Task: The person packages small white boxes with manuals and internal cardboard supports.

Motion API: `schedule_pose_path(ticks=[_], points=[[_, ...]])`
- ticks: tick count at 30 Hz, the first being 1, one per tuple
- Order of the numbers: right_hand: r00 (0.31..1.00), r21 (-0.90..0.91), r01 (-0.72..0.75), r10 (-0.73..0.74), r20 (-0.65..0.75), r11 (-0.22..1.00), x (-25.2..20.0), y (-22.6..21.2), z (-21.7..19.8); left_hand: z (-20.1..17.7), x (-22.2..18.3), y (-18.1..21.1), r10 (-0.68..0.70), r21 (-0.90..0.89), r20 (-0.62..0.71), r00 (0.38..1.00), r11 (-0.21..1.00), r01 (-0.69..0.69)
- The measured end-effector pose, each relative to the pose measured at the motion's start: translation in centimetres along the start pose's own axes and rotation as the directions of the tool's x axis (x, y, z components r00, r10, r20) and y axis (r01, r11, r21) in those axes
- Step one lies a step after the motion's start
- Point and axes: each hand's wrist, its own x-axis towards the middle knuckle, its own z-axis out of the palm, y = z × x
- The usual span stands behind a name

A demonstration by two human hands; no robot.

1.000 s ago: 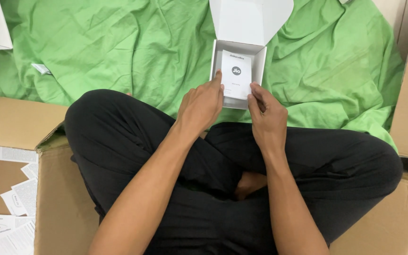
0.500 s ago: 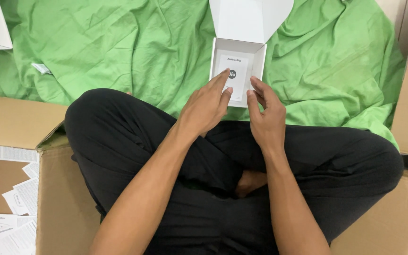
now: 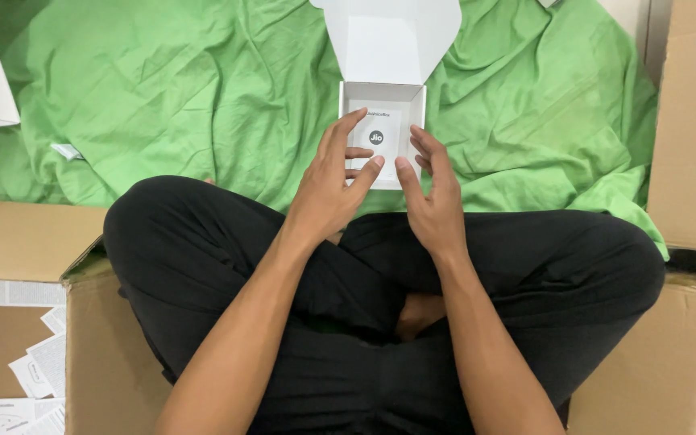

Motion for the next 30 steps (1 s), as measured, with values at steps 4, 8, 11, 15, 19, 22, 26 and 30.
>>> schedule_pose_path(ticks=[4, 8, 11, 15, 19, 22, 26, 30], points=[[0.999, 0.014, -0.022, 0.023, -0.035, 1.0, -0.1, 0.3, -0.2, -0.1, -0.3, 0.4, -0.005, -0.026, 0.005, 1.0, 1.0, 0.005], [0.99, 0.094, -0.051, 0.062, -0.123, 0.994, -0.4, 0.4, -0.9, 0.0, -0.5, 0.7, 0.006, -0.041, -0.014, 1.0, 0.999, -0.007], [0.979, 0.205, -0.024, 0.065, -0.195, 0.978, -0.7, 1.2, -1.9, 0.0, -0.8, 1.0, 0.009, -0.027, -0.029, 1.0, 1.0, -0.01], [0.97, 0.335, 0.048, 0.036, -0.241, 0.941, -1.1, -0.3, -4.4, 0.0, -1.6, 2.6, 0.061, 0.066, -0.025, 0.998, 0.996, -0.06], [0.959, 0.283, 0.114, -0.031, -0.283, 0.952, -1.9, -1.6, -6.8, 1.5, -2.2, 5.1, 0.169, 0.122, 0.018, 0.985, 0.978, -0.17], [0.947, 0.227, 0.121, -0.044, -0.318, 0.966, -2.8, -2.8, -8.8, 3.2, -2.1, 6.7, 0.23, 0.091, 0.061, 0.971, 0.968, -0.234], [0.915, 0.141, 0.168, -0.101, -0.39, 0.976, -4.5, -3.1, -12.2, 5.8, -1.9, 8.9, 0.277, 0.027, 0.125, 0.953, 0.959, -0.282], [0.882, 0.139, 0.171, -0.088, -0.463, 0.976, -6.3, -2.8, -15.7, 8.6, -1.4, 10.5, 0.296, 0.007, 0.188, 0.936, 0.953, -0.303]])
